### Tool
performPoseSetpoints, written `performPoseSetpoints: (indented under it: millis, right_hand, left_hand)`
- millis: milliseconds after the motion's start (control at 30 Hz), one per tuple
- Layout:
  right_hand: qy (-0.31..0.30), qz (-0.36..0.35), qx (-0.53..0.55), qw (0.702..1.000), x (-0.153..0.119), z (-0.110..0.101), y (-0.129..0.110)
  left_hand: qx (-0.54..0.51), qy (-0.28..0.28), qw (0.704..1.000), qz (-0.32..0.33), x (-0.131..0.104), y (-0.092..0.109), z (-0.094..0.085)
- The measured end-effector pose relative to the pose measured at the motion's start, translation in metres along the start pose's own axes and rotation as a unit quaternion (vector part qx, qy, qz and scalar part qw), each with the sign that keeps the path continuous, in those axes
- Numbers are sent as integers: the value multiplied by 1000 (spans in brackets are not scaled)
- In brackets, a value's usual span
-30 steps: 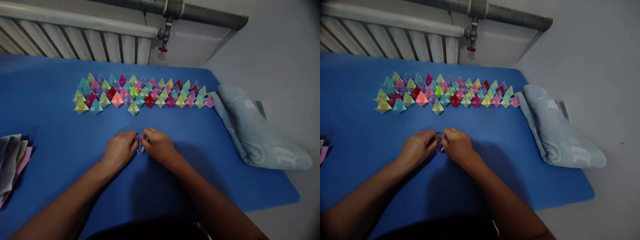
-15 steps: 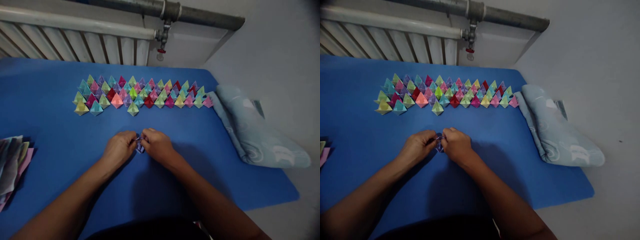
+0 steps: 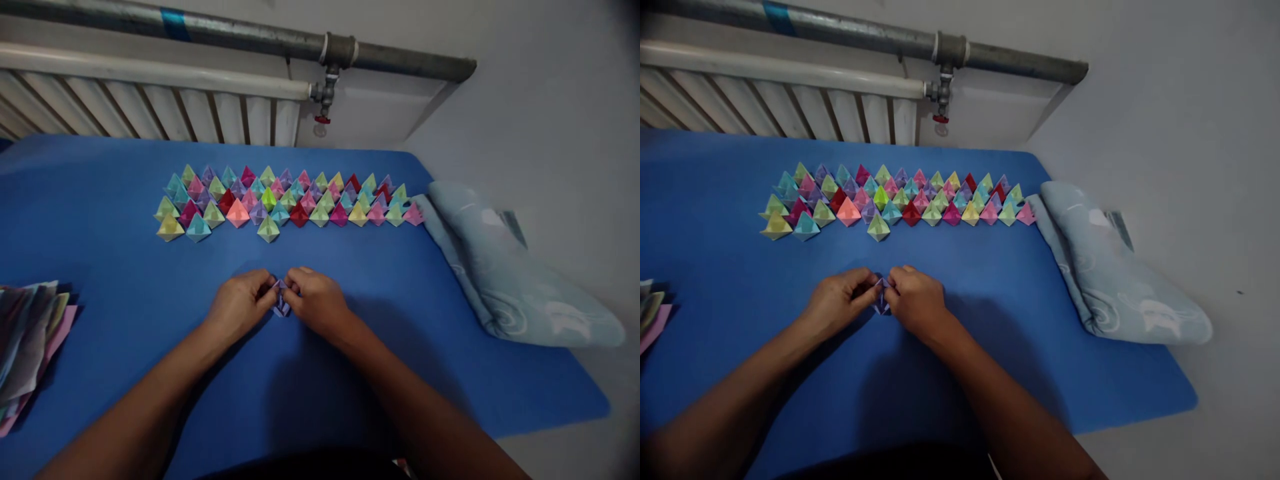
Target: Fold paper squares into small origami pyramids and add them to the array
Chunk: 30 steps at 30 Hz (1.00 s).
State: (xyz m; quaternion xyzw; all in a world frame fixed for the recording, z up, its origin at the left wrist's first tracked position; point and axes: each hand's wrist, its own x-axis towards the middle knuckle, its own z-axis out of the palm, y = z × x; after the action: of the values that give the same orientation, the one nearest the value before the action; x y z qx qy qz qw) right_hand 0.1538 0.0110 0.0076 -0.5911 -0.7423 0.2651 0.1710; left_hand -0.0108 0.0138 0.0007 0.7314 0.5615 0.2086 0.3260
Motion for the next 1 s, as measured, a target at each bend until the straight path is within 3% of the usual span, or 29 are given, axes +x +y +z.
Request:
performPoseSetpoints:
  millis: [167, 267, 367, 433, 567, 667, 1000]
  right_hand:
    - [-26, 37, 230, 972, 1, -9, 16]
    - [-18, 52, 287, 956, -3, -22, 20]
    - [-8, 0, 256, 967, -13, -30, 14]
    - [-36, -47, 216, 975, -21, -28, 7]
    - [-54, -97, 34, 993, -32, -12, -4]
    - [-48, -117, -76, 989, -32, -6, -4]
    - [-64, -213, -85, 971, -25, -31, 9]
  left_hand:
    - [-122, 8, 991, -47, 0, -3, -12]
    - [-151, 44, 985, -69, 2, -7, -15]
    - [-171, 64, 980, -75, 3, -11, -14]
    - [-175, 65, 980, -71, 4, -12, -13]
    - [-162, 62, 983, -62, 4, -13, -13]
    - [-158, 65, 983, -62, 4, -13, -12]
    - [-169, 74, 981, -64, 6, -16, -16]
